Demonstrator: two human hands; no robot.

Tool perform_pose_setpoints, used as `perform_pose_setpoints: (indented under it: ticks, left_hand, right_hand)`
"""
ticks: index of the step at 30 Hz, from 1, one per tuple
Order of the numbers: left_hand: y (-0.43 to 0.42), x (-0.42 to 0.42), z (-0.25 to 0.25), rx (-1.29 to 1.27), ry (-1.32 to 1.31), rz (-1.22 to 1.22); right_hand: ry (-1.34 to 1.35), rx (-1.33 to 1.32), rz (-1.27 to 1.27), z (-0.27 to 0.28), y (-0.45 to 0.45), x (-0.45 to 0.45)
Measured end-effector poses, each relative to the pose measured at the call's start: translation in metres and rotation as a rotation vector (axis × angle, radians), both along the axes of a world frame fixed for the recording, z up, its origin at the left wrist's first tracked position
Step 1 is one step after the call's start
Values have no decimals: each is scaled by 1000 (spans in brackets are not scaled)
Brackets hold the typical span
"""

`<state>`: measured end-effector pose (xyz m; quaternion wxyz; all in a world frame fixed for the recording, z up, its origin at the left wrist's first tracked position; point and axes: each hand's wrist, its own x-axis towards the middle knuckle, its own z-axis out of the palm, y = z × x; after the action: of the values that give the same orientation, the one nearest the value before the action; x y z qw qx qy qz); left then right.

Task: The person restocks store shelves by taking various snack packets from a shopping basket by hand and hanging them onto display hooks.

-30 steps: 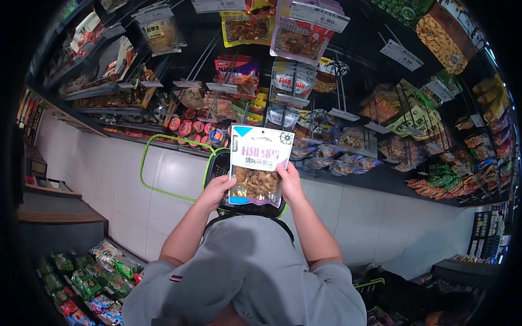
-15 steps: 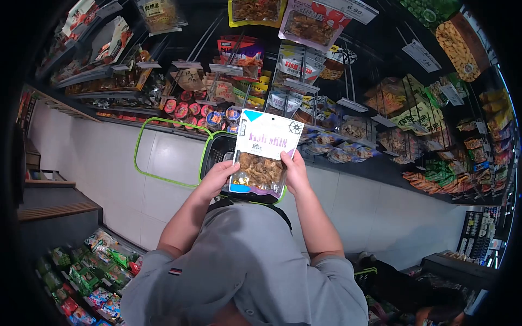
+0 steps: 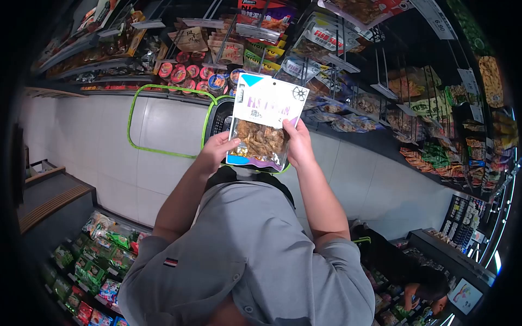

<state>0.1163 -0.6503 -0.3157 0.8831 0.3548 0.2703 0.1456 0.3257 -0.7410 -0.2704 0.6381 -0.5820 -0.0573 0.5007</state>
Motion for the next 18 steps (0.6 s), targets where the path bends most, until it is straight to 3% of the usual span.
perform_pose_setpoints:
  ticks: [9, 18]
  left_hand:
    - [17, 7, -6, 5, 18, -31]
    - [-38, 95, -16, 22, 172, -10]
  right_hand:
    - [-22, 62, 40, -2, 7, 8]
    - [-36, 80, 185, -29, -37, 104]
